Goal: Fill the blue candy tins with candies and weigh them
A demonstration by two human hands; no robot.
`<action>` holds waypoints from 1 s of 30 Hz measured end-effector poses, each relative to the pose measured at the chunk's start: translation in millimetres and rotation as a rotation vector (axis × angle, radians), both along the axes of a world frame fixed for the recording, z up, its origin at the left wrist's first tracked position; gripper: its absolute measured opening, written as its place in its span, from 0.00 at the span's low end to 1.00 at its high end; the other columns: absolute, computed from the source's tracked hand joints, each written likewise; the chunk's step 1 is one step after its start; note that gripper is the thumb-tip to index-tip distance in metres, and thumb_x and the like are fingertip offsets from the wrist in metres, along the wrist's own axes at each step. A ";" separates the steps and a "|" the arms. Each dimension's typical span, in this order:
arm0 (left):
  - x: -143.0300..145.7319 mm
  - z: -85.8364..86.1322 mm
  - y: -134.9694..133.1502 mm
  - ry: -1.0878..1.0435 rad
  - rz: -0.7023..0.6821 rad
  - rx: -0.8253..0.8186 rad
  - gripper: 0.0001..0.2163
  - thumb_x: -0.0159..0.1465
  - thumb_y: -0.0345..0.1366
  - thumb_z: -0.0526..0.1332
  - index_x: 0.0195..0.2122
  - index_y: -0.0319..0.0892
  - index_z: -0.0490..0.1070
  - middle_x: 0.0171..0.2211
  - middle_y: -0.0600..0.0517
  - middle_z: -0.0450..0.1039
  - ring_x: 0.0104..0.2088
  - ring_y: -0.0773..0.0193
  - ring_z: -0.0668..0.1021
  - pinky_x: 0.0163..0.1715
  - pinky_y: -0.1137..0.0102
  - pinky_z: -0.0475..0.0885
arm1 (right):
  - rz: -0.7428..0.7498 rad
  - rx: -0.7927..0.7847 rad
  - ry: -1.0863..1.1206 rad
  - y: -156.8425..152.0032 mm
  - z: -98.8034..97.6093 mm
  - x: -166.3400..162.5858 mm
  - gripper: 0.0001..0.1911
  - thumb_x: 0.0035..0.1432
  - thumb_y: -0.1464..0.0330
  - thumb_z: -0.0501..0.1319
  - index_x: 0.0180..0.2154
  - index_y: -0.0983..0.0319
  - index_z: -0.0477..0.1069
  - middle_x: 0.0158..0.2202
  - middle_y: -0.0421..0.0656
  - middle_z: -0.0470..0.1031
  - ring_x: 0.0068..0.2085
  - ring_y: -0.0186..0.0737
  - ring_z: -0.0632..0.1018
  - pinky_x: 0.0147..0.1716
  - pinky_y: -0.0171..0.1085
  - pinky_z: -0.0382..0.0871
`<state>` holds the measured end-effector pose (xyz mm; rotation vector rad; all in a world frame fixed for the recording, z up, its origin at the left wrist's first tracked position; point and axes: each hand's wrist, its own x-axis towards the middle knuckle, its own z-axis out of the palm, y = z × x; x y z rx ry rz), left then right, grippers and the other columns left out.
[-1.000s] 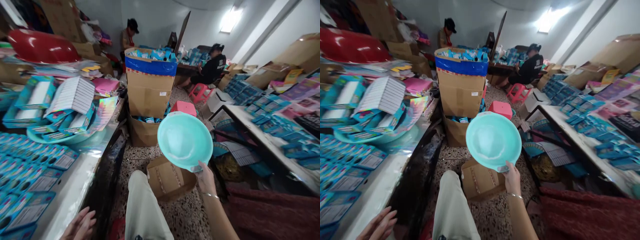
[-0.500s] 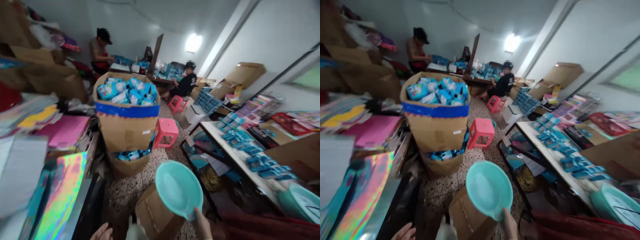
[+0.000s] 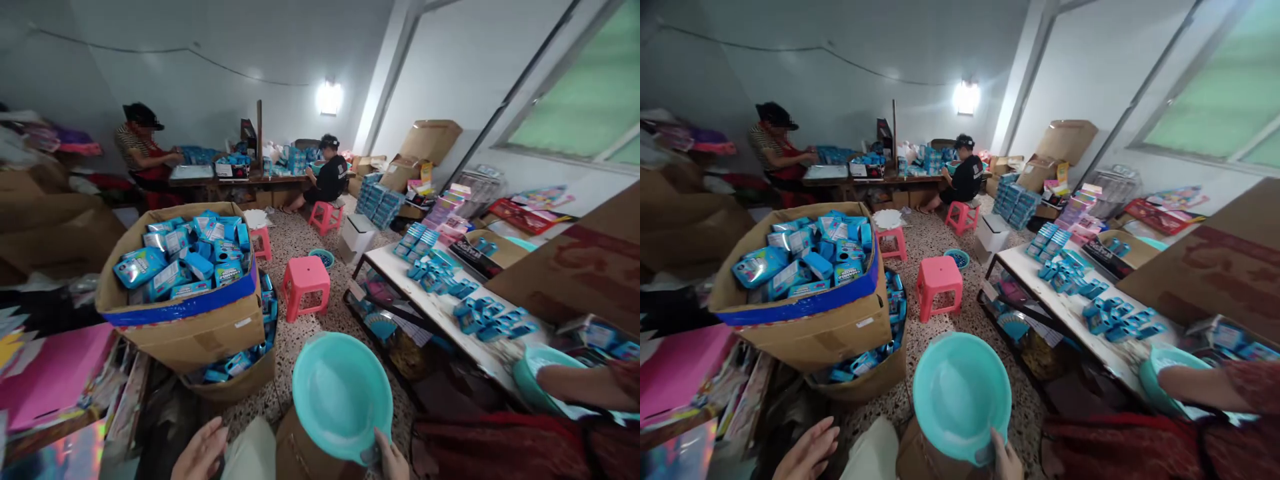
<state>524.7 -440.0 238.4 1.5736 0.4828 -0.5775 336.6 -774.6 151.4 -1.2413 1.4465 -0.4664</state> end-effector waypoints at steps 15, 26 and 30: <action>190.0 -26.8 -206.5 -0.029 -0.439 -0.128 0.41 0.38 0.59 0.72 0.50 0.39 0.71 0.50 0.40 0.76 0.54 0.44 0.75 0.50 0.62 0.72 | -0.105 -0.095 -0.417 -127.3 13.7 147.2 0.26 0.39 0.53 0.73 0.36 0.66 0.80 0.35 0.45 0.81 0.37 0.43 0.77 0.38 0.36 0.73; 301.9 -26.5 -295.0 -0.019 -0.346 -0.144 0.36 0.42 0.56 0.71 0.48 0.39 0.72 0.50 0.40 0.76 0.54 0.46 0.75 0.55 0.60 0.70 | 0.166 -0.253 -0.482 -282.9 74.2 360.1 0.24 0.47 0.54 0.69 0.39 0.66 0.78 0.36 0.45 0.80 0.38 0.42 0.76 0.42 0.39 0.71; 326.8 -26.0 -300.9 -0.025 -0.221 -0.136 0.37 0.40 0.57 0.71 0.47 0.39 0.72 0.50 0.38 0.76 0.55 0.45 0.75 0.53 0.59 0.71 | 0.190 -0.269 -0.468 -310.0 86.2 391.1 0.23 0.47 0.56 0.70 0.41 0.65 0.78 0.39 0.44 0.80 0.38 0.41 0.77 0.41 0.38 0.72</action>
